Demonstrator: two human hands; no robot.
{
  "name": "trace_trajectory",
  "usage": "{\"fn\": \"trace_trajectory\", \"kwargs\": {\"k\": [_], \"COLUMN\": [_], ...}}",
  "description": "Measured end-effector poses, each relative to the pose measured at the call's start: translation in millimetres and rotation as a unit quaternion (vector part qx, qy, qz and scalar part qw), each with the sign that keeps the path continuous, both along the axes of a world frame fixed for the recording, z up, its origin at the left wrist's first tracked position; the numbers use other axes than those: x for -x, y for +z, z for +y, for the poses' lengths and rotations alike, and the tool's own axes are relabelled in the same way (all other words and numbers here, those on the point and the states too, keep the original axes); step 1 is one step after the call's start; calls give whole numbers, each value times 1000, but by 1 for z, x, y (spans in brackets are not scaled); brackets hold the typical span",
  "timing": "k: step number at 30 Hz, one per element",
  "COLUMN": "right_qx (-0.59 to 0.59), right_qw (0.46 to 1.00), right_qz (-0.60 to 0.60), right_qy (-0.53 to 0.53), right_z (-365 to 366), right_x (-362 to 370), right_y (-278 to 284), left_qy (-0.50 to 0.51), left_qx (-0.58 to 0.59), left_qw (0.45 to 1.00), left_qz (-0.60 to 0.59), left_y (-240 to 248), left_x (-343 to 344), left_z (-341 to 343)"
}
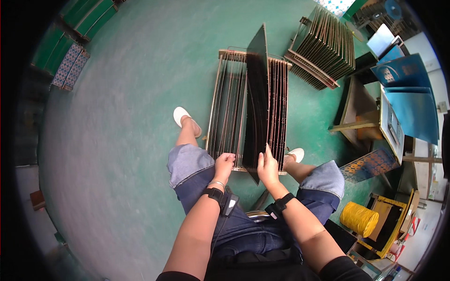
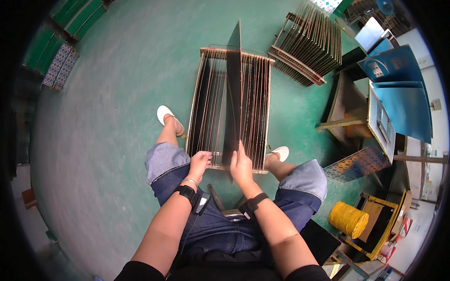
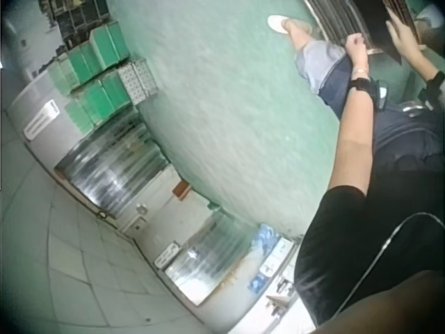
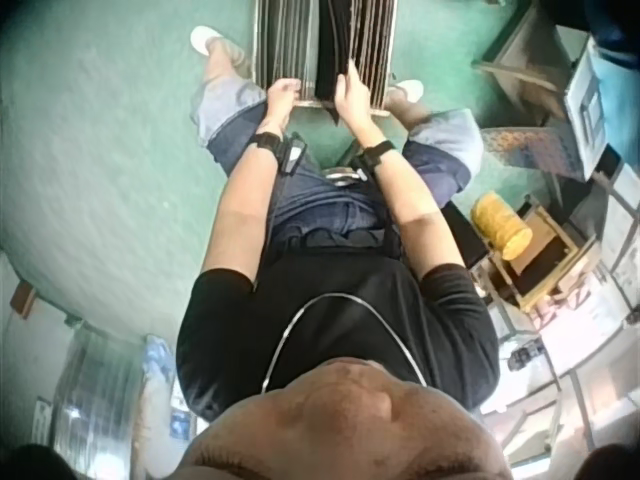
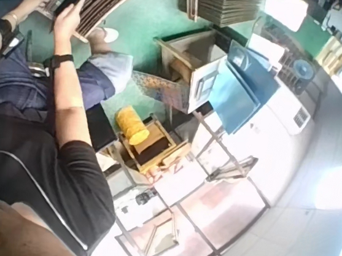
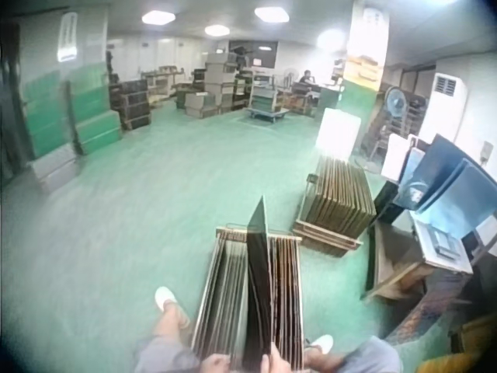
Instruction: Inspecting flexible electronic panels and sorting them in a rack.
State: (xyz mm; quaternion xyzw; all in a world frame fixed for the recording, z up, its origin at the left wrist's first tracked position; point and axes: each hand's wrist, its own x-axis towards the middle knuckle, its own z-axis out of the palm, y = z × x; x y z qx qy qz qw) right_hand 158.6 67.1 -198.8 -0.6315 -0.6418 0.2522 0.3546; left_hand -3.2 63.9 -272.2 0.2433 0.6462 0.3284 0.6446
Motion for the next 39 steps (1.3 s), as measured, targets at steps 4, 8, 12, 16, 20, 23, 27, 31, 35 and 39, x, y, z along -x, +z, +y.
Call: {"fn": "trace_trajectory", "kwargs": {"k": [4,8,12,16,20,23,27,31,35,39], "right_qx": [127,53,85,102,158,140,241,335,341,394], "right_qw": [991,998,996,994,986,988,960,916,917,900], "right_qz": [-10,-25,-34,-17,33,-42,-115,-147,-41,-42], "right_qy": [34,31,21,29,36,54,86,167,201,180], "right_z": [9,14,21,25,29,43,43,8,-30,-60], "right_x": [11,-4,-17,-20,4,18,19,-1,-15,-41], "right_y": [19,14,10,11,12,5,-21,-53,-48,-43], "left_qy": [10,-64,-176,-220,-239,-242,-250,-243,-235,-247], "left_qx": [-187,-244,-247,-198,-190,-190,-179,-177,-170,-185], "left_qw": [954,880,839,847,846,840,840,844,841,826], "left_qz": [233,403,452,441,437,447,448,444,456,471], "left_y": [-33,-12,-6,-7,-13,-21,-18,-17,-17,-12], "left_x": [0,-22,-24,-23,-19,-21,-24,-27,-25,-29], "left_z": [8,24,30,33,34,33,34,34,34,36]}}
